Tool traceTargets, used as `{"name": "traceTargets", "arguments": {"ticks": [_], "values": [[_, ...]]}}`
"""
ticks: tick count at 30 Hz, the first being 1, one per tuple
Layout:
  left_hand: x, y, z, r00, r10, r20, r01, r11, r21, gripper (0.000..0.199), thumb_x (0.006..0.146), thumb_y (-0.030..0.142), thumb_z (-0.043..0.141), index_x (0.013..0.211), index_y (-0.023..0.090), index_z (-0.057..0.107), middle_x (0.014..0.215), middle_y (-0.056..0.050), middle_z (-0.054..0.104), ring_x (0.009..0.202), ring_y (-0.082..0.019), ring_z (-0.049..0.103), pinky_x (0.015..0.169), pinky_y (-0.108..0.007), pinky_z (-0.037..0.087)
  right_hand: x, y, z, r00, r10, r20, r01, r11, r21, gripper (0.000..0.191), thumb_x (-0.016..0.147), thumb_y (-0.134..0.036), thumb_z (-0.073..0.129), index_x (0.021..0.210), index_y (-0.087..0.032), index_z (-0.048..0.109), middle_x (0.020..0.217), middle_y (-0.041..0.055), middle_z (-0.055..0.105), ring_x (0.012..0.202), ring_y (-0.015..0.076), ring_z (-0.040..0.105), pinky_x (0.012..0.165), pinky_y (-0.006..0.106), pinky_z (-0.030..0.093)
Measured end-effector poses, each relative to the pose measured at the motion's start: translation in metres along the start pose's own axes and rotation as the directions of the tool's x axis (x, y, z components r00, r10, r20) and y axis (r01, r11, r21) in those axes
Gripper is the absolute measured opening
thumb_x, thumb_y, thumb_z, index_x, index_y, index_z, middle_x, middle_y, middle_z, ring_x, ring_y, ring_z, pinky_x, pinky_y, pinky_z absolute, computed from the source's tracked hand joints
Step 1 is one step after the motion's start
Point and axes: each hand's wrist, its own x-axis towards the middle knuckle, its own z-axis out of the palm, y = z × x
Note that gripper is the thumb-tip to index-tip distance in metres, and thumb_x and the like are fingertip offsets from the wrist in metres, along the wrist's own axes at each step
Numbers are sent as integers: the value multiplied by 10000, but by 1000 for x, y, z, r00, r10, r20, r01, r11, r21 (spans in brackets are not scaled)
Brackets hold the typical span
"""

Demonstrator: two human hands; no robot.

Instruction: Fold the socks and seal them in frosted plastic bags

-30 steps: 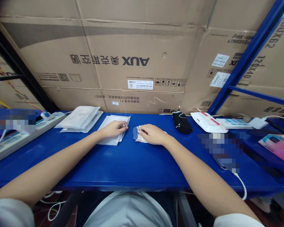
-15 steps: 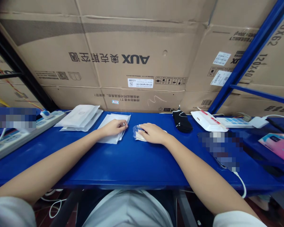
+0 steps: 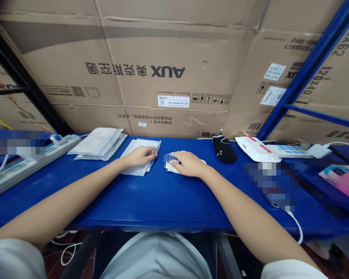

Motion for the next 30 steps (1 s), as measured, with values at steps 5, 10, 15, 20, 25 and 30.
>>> {"name": "traceTargets", "arguments": {"ticks": [5, 10, 15, 20, 25, 30], "values": [[0, 0, 0, 1000, 4, -3, -4, 1000, 0, 253, 868, 382, 472, 904, 209, 653, 700, -7, 664, 629, -179, 588, 637, -274, 410, 0, -1, -1, 1000, -9, 13, 9, 1000, -11, 343, 874, -544, 604, 888, -203, 572, 882, 70, 648, 797, 217, 572, 647, 284, 353], [0, 0, 0, 1000, -13, 3, 13, 1000, 8, 259, 866, 390, 468, 911, 211, 651, 686, -2, 654, 624, -179, 580, 637, -277, 409, -1, 1, 0, 1000, -20, 9, 20, 1000, -5, 249, 944, -419, 532, 1028, -194, 598, 1016, 105, 676, 926, 246, 595, 752, 312, 388], [0, -1, 0, 1000, 1, 2, -1, 1000, 14, 256, 878, 389, 462, 908, 211, 643, 686, -2, 652, 620, -177, 582, 626, -274, 400, 0, 2, 1, 1000, -16, 11, 16, 1000, -9, 229, 950, -398, 516, 1013, -193, 596, 1018, 104, 676, 927, 245, 596, 749, 308, 391], [0, -1, 0, 1000, 6, 5, -6, 1000, 16, 264, 879, 394, 458, 916, 211, 645, 705, -8, 664, 637, -185, 594, 633, -277, 404, 0, 0, -1, 999, -29, 20, 29, 999, -19, 343, 840, -527, 650, 910, -202, 567, 919, 78, 654, 844, 235, 577, 683, 289, 372], [0, 0, -1, 1000, -3, 5, 3, 1000, 22, 268, 880, 395, 461, 922, 210, 651, 689, -6, 659, 631, -185, 589, 634, -277, 403, 0, 2, 0, 999, -45, 12, 46, 999, -30, 203, 954, -373, 505, 1011, -198, 589, 993, 95, 664, 918, 240, 587, 761, 311, 385], [1, -3, 1, 1000, 5, -2, -5, 1000, 16, 261, 880, 395, 469, 918, 209, 648, 705, -9, 668, 633, -182, 590, 630, -274, 402, -1, 0, -1, 999, -46, 28, 48, 997, -68, 357, 839, -516, 651, 988, -197, 586, 978, 90, 661, 891, 250, 583, 720, 306, 383]]}}
